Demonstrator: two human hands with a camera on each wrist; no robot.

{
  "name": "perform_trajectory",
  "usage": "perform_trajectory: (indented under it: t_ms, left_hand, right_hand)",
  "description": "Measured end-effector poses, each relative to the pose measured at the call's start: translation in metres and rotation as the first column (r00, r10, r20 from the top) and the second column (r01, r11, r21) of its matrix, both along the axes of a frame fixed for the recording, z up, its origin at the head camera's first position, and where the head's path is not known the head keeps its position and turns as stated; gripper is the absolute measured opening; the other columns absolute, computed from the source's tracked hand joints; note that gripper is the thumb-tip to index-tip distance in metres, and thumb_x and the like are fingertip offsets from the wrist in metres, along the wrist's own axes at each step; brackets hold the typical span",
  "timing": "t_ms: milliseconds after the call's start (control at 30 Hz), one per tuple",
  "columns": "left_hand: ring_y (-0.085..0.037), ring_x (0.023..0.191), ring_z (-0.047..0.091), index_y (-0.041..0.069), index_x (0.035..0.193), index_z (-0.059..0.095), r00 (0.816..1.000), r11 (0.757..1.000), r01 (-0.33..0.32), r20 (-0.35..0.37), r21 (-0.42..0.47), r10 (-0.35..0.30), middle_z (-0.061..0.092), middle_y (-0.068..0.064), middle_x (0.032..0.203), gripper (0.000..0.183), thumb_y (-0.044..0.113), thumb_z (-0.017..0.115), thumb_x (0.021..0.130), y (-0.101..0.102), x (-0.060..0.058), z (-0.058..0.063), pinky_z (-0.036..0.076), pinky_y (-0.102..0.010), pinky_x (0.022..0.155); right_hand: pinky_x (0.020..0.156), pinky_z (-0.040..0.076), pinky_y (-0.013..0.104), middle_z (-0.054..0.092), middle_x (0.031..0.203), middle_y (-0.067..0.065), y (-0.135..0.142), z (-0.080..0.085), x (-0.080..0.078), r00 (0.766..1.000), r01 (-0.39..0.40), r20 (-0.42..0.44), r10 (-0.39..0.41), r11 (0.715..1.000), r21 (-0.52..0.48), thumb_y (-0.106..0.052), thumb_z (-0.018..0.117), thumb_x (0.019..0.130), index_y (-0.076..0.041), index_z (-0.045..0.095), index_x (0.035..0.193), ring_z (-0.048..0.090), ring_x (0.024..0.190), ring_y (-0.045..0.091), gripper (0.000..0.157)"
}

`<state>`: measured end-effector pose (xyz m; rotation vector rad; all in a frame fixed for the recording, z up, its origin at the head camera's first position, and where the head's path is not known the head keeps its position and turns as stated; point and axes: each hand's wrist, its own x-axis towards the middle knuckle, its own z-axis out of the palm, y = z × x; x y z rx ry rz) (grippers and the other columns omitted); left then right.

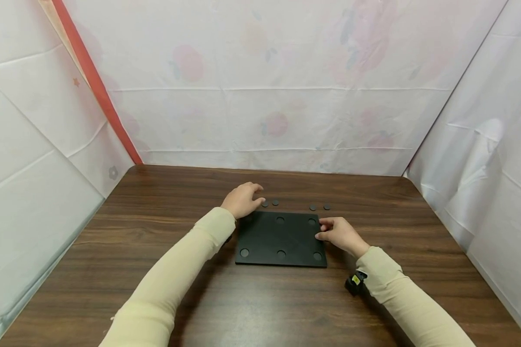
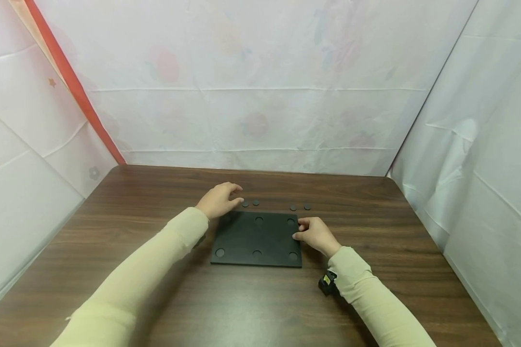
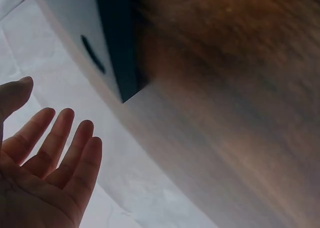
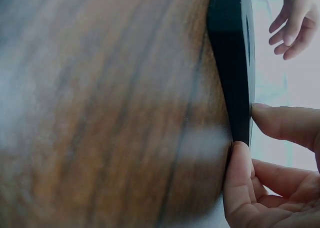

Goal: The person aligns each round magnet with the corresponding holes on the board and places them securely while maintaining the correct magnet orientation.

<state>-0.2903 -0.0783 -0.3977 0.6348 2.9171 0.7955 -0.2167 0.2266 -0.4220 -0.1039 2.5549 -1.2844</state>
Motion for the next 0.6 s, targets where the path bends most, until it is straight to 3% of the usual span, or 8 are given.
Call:
perform_trajectory:
  t_ms: [400,600]
  left_hand:
    - [-0.027,0.116,0.06,0.007,0.135,0.061,0.999,0.996,-0.008,0.03,-0.094,0.011,0.06,-0.011,0.131,0.042,0.028,0.065,0.099,0.01,-0.011,-0.013,0.05,-0.042,0.095]
    - [-0.027,0.118,0.059,0.007,0.135,0.062,0.998,0.993,-0.019,0.055,-0.115,0.026,0.061,-0.011,0.132,0.041,0.027,0.065,0.099,0.016,-0.013,-0.012,0.05,-0.042,0.096]
  right_hand:
    - [0.069,0.043,0.033,0.056,0.098,0.01,0.0,0.001,0.0,1.0,-0.001,0.009,0.001,1.0,-0.002,-0.005,0.068,0.093,0.011,0.046,0.142,0.052,0.085,0.022,0.056]
    - [0.069,0.044,0.033,0.056,0.096,0.009,0.002,0.001,0.001,1.0,-0.001,0.005,0.001,1.0,-0.009,-0.004,0.068,0.093,0.012,0.046,0.141,0.052,0.085,0.022,0.055]
